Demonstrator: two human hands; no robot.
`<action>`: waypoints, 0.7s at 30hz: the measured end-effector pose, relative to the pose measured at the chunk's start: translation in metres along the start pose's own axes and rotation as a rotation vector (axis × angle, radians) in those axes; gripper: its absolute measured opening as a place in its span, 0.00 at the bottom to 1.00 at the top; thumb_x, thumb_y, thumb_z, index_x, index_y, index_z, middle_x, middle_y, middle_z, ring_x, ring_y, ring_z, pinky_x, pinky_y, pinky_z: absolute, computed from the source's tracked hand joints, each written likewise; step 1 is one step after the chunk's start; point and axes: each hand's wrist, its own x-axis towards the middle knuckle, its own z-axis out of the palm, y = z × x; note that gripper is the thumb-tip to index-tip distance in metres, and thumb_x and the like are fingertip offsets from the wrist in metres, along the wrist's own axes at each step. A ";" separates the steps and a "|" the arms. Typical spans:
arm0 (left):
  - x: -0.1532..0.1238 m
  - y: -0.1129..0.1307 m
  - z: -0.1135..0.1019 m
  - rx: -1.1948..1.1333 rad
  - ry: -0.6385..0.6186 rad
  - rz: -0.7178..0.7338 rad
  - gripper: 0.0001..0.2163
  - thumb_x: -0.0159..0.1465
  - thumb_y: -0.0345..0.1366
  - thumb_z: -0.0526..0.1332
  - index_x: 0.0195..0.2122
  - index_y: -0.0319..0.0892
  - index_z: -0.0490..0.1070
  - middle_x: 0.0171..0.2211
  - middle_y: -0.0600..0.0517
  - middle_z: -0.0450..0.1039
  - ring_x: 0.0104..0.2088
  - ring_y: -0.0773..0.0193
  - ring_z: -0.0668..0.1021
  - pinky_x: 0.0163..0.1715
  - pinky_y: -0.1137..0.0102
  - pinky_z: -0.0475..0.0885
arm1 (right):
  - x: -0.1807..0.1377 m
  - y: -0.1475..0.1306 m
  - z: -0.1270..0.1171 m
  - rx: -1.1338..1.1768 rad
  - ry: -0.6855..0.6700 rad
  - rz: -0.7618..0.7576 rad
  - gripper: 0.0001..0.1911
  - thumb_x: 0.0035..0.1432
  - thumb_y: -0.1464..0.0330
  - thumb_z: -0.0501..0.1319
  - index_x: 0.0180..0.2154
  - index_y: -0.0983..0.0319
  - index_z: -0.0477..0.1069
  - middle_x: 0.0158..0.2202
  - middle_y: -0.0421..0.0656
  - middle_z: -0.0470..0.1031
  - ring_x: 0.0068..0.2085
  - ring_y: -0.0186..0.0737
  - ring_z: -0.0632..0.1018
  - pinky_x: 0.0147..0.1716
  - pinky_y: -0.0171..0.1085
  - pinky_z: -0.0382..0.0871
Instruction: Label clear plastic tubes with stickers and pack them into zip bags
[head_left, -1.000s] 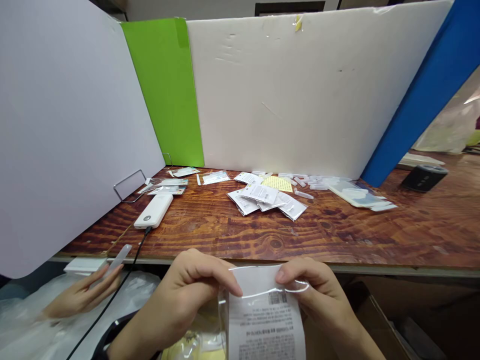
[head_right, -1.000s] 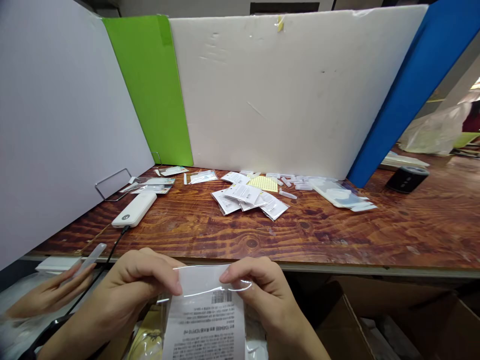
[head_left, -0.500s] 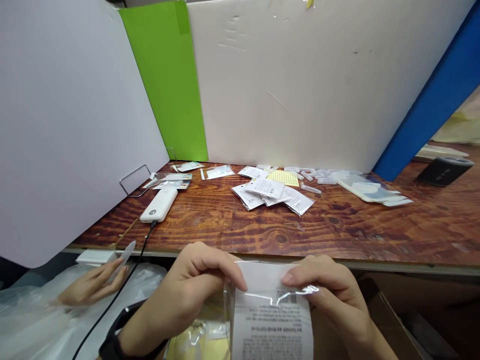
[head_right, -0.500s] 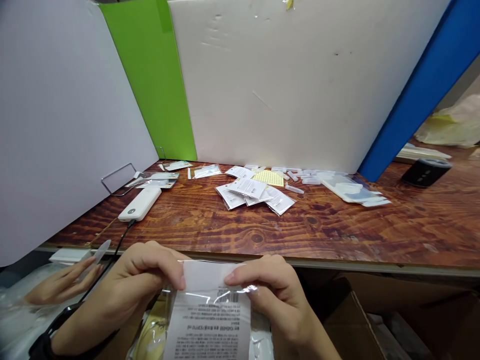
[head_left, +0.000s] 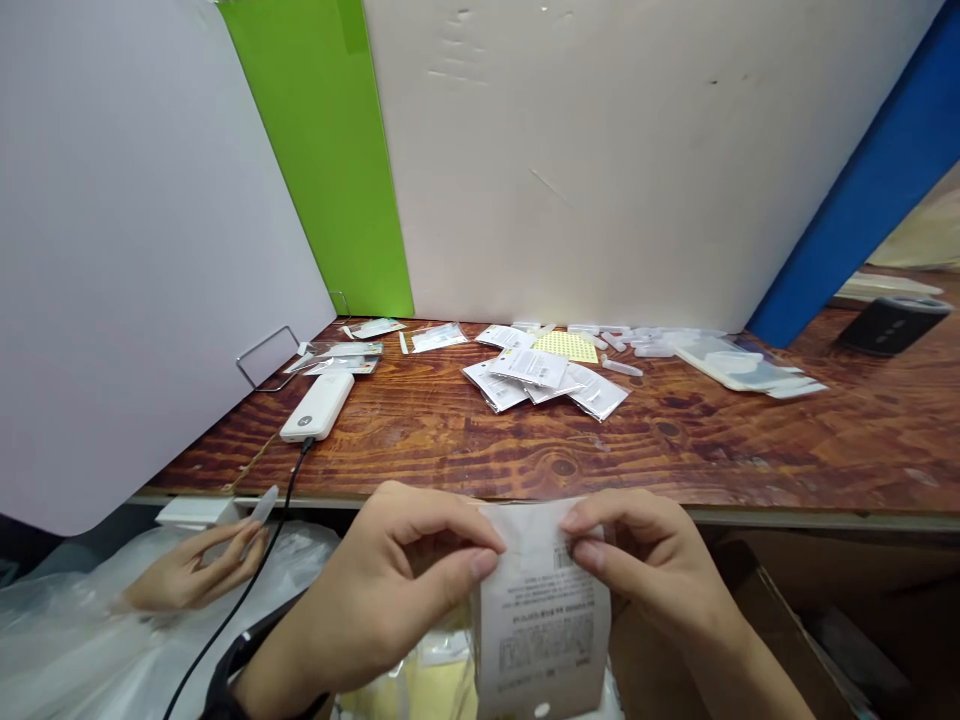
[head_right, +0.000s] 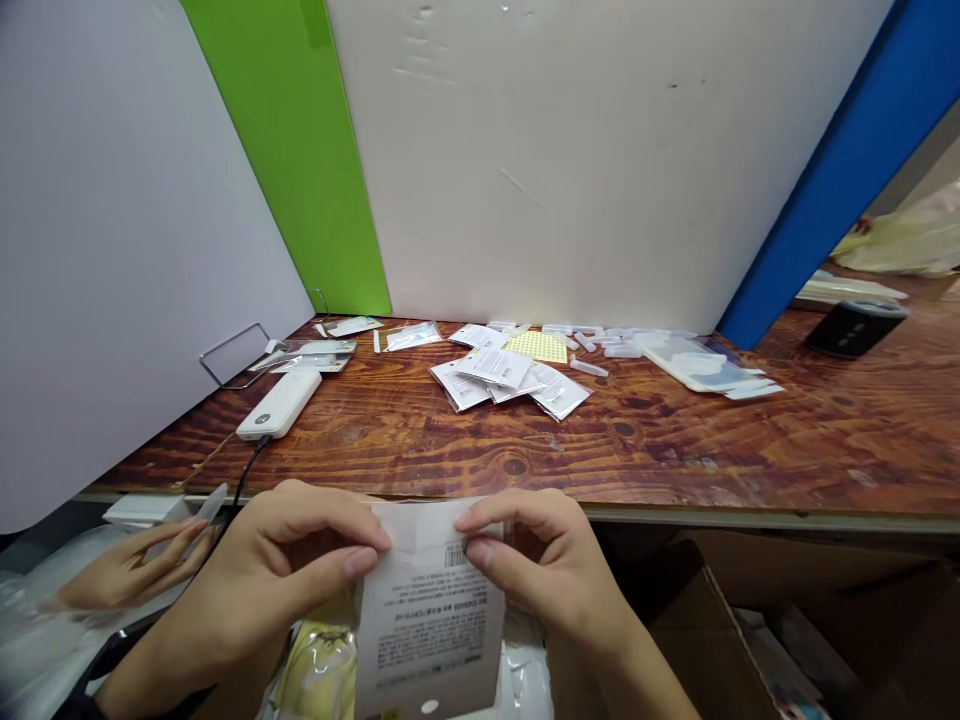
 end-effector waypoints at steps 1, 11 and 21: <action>0.000 0.001 0.000 -0.018 -0.001 -0.011 0.05 0.60 0.31 0.62 0.33 0.45 0.79 0.31 0.53 0.79 0.30 0.66 0.77 0.31 0.77 0.71 | 0.000 0.001 -0.002 0.048 -0.018 0.041 0.07 0.53 0.71 0.68 0.34 0.53 0.80 0.30 0.40 0.80 0.27 0.32 0.76 0.24 0.26 0.68; 0.003 -0.007 0.001 -0.256 0.029 -0.180 0.09 0.58 0.28 0.63 0.35 0.50 0.80 0.34 0.56 0.80 0.33 0.69 0.78 0.34 0.80 0.71 | 0.004 0.002 -0.002 0.469 -0.057 0.345 0.07 0.51 0.69 0.69 0.36 0.60 0.78 0.31 0.43 0.79 0.30 0.35 0.78 0.30 0.30 0.71; 0.007 -0.009 0.017 -0.438 0.117 -0.214 0.07 0.58 0.29 0.64 0.34 0.46 0.80 0.32 0.55 0.80 0.32 0.70 0.77 0.32 0.80 0.71 | 0.006 0.006 0.006 0.329 0.073 0.330 0.11 0.49 0.64 0.70 0.34 0.59 0.72 0.27 0.39 0.74 0.27 0.32 0.74 0.25 0.27 0.68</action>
